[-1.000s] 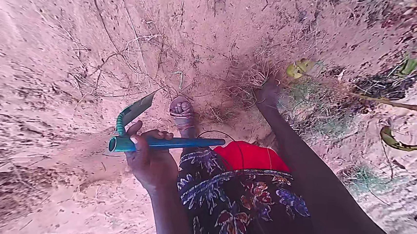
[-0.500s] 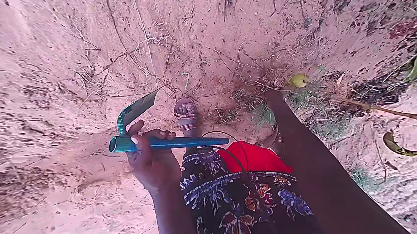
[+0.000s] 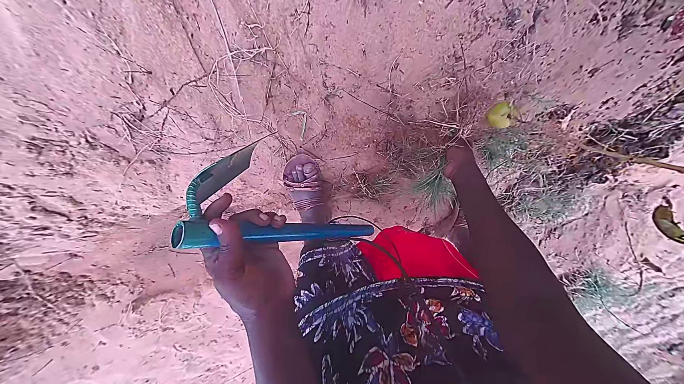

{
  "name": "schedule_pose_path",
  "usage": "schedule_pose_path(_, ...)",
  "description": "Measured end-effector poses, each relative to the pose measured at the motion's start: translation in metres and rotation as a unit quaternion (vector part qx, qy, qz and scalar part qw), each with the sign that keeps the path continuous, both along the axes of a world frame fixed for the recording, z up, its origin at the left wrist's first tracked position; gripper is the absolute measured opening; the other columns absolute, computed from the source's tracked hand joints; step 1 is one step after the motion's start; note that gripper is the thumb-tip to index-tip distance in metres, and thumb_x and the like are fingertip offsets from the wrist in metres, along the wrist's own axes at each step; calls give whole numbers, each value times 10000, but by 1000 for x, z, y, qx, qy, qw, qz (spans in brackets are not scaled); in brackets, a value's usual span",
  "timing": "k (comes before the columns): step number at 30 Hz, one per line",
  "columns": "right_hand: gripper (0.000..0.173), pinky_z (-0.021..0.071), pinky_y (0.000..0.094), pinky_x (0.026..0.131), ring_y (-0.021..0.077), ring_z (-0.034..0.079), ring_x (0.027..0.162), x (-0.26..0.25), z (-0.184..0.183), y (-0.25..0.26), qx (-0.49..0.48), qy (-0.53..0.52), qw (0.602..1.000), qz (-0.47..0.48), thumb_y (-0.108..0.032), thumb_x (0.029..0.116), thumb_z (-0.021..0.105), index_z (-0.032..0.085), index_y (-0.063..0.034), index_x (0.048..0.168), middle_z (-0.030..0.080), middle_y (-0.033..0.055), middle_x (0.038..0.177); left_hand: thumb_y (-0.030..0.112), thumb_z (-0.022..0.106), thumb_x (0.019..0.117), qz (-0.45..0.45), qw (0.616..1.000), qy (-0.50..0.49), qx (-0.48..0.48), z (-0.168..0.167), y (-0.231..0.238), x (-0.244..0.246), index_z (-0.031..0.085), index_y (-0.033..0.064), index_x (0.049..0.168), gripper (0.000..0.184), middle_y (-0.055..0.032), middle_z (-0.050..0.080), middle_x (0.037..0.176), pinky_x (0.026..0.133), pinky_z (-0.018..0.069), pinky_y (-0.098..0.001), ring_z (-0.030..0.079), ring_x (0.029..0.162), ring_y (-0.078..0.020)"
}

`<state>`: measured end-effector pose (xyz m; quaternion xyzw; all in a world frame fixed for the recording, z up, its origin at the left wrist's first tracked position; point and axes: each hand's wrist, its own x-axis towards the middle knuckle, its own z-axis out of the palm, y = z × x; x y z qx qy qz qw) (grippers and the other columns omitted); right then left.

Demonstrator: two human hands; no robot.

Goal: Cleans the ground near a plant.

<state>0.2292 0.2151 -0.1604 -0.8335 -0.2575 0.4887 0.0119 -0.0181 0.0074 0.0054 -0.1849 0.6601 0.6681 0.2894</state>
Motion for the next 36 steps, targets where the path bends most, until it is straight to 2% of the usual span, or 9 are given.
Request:
schedule_pose_path(7, 247, 526, 298, 890, 119, 608, 1007, 11, -5, -9, 92, 32, 986, 139, -4, 980, 626, 602, 46, 1220, 638, 123, 1117, 227, 233, 1096, -10, 1000, 12, 3, -1, -3, 5, 534, 136, 1171, 324, 13, 669, 671, 620, 620, -331, 688, 604, -154)
schedule_pose_path(10, 291, 526, 351, 973, 204, 627, 1096, 14, 9, -15, 104, 29, 958, 267, -38, 1017, 579, 572, 71, 1287, 641, 186, 1188, 228, 233, 1100, -5, 1000, 15, 3, -2, -3, 7, 533, 133, 1181, 326, 12, 673, 682, 617, 622, -333, 687, 602, -155)
schedule_pose_path(12, 314, 484, 588, 982, 450, 650, 1113, -5, 46, -28, 10, -25, 893, 450, -57, 991, 627, 614, 124, 1247, 662, 337, 1161, 224, 237, 1100, -1, 1000, 17, 6, -4, -2, 6, 537, 134, 1185, 324, 11, 681, 683, 617, 620, -332, 690, 602, -155)
schedule_pose_path(16, 422, 474, 570, 1030, 414, 625, 1239, 2, 73, -92, -267, -105, 779, 557, -192, 1017, 570, 569, 10, 1387, 656, 269, 1286, 208, 218, 1099, 8, 1000, 15, -6, -2, 1, 7, 509, 132, 1193, 315, 21, 669, 658, 603, 618, -318, 685, 584, -142)
schedule_pose_path(21, 337, 374, 624, 1082, 449, 541, 1309, 35, 46, -115, -310, -94, 624, 711, -82, 1005, 537, 630, -12, 1321, 659, 249, 1291, 220, 213, 1102, 11, 1000, 14, -2, 0, -1, 3, 507, 129, 1196, 321, 19, 666, 669, 610, 620, -328, 685, 596, -146)
schedule_pose_path(25, 421, 336, 528, 1181, 448, 455, 1420, 0, 50, -92, -220, -64, 684, 692, 27, 1007, 468, 549, 47, 1420, 548, 282, 1454, 214, 245, 1094, 5, 1000, 11, -9, -3, -5, 5, 509, 130, 1190, 293, 20, 669, 671, 608, 617, -322, 684, 596, -142)
schedule_pose_path(28, 442, 392, 525, 1147, 473, 527, 1352, -26, 60, -79, -109, -74, 747, 651, 9, 1002, 507, 534, 34, 1443, 603, 310, 1370, 203, 224, 1094, 4, 1000, 10, -20, -2, -3, 5, 504, 130, 1181, 302, 35, 662, 664, 596, 613, -308, 679, 583, -131)
schedule_pose_path(32, 505, 478, 629, 1002, 512, 627, 1181, -34, 53, -46, 83, -162, 865, 467, -86, 965, 668, 510, 117, 1399, 624, 362, 1266, 212, 227, 1092, 0, 1000, 12, -9, -1, -3, 3, 505, 127, 1188, 306, 28, 666, 667, 616, 617, -312, 683, 594, -134)
schedule_pose_path(36, 461, 421, 557, 1085, 414, 555, 1287, -48, 11, -1, -7, -149, 966, 211, -254, 1048, 586, 566, 100, 1343, 582, 314, 1357, 223, 239, 1095, 1, 1000, 6, 0, -1, -3, 4, 504, 125, 1191, 298, 20, 668, 667, 617, 621, -322, 686, 598, -140)
